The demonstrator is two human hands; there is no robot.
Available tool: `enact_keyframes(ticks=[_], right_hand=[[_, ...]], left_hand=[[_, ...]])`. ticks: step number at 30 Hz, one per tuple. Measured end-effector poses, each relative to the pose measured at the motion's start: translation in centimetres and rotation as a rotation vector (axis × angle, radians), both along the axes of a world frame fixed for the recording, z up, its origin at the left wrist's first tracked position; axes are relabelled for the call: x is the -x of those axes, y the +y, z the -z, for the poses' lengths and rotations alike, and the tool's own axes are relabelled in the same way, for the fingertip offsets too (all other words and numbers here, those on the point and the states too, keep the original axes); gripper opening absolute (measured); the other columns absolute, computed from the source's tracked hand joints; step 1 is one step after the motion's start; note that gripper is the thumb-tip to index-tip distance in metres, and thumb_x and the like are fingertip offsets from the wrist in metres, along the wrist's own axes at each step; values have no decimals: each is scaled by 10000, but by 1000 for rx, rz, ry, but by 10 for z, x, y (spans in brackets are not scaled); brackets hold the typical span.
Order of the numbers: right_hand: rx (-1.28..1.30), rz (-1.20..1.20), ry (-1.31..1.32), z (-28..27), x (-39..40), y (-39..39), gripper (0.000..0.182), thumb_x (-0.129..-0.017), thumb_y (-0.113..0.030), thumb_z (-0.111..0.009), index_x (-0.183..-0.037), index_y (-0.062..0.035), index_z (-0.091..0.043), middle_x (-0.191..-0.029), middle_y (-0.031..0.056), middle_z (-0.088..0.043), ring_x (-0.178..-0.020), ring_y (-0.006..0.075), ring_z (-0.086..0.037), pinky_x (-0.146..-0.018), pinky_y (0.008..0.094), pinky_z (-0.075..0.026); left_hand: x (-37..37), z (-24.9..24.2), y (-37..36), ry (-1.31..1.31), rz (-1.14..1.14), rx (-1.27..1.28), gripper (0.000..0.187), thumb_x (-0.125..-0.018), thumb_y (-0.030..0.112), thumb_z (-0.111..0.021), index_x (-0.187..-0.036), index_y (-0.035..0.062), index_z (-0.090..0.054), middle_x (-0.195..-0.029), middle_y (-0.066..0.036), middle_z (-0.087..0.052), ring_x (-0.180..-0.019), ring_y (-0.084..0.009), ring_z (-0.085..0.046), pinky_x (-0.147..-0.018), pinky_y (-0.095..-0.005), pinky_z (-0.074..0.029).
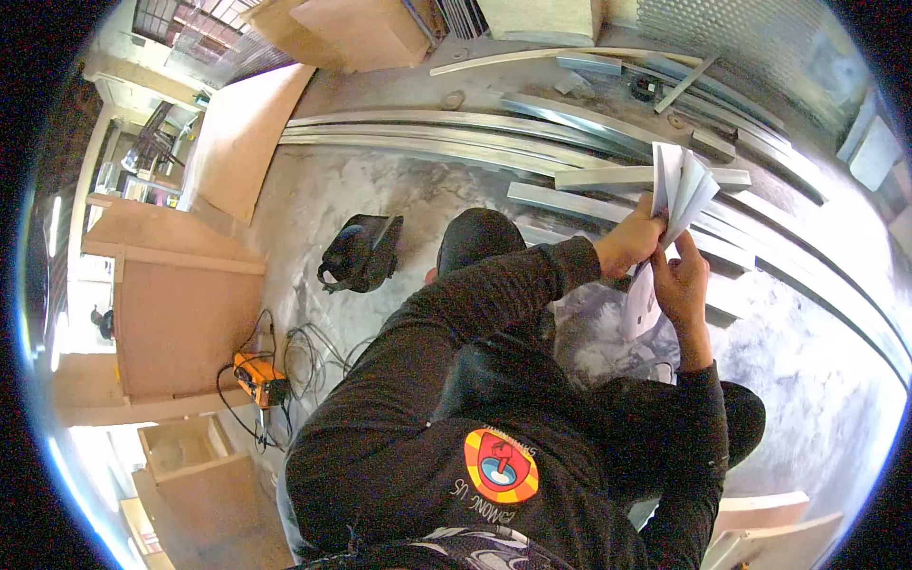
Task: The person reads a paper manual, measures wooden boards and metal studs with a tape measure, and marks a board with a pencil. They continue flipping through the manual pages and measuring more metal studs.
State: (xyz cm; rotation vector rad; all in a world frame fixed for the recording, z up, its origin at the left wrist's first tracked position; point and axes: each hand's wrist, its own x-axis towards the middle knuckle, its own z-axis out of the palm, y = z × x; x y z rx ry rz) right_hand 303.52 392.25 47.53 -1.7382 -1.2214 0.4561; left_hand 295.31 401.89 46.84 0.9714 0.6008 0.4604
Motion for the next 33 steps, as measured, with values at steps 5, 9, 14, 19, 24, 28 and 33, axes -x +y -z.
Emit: enact_keyframes(ticks=[5, 9, 14, 19, 24, 28, 33], right_hand=[[11, -5, 52, 1, 1, 0, 360, -845, -118, -632, -1190, -35, -567, -761, 110, -661, -420, 55, -439, -431, 258, -359], [5, -9, 11, 0, 1, 0, 359, -847, -122, -634, -1186, -25, -566, -768, 101, -662, -424, 47, -436, -430, 258, -361], [-3, 5, 11, 0, 3, 1, 360, -847, -128, -633, -1185, -21, -565, -763, 102, -658, -428, 40, -442, -430, 261, -362], [21, -3, 22, 3, 0, 0, 360, -845, -130, -632, -1185, -31, -567, -723, 104, -655, -421, 45, -450, -427, 267, -357], [50, 11, -43, 7, -3, 1, 373, -830, -127, -642, -1187, -50, -570, -598, 105, -601, -397, 74, -449, -427, 281, -351], [38, 19, -4, 2, 1, 1, 369, -828, -128, -640, -1181, -46, -572, -590, 111, -590, -393, 83, -447, -429, 286, -352], [5, 17, 6, 2, 3, 2, 370, -827, -130, -637, -1177, -33, -570, -677, 132, -637, -391, 90, -451, -433, 284, -365]], left_hand=[[0, -2, -1, 34, -17, -51, 287, -992, 212, -385, -1250, 88, -366, -1103, -103, -526, -990, -175, -517, -841, -323, -437], [1, -2, 0, 48, -1, -62, 289, -993, 213, -376, -1254, 90, -373, -1122, -99, -526, -999, -179, -518, -854, -324, -434], [1, -1, 0, 42, 0, -60, 295, -992, 211, -373, -1260, 89, -373, -1139, -100, -526, -1003, -180, -519, -862, -323, -434], [1, 1, 1, 29, 16, -54, 297, -993, 205, -368, -1265, 85, -358, -1119, -103, -528, -994, -180, -520, -849, -322, -442], [3, -4, 1, 42, 10, -41, 280, -1001, 201, -361, -1255, 84, -362, -1124, -105, -522, -995, -180, -516, -851, -324, -442], [3, -3, 1, 66, 19, -51, 273, -1006, 202, -354, -1254, 88, -364, -1141, -105, -515, -1004, -182, -513, -869, -330, -436], [3, -3, 2, 54, 25, -44, 275, -1004, 206, -360, -1254, 91, -365, -1158, -108, -514, -1021, -189, -512, -885, -335, -431]])
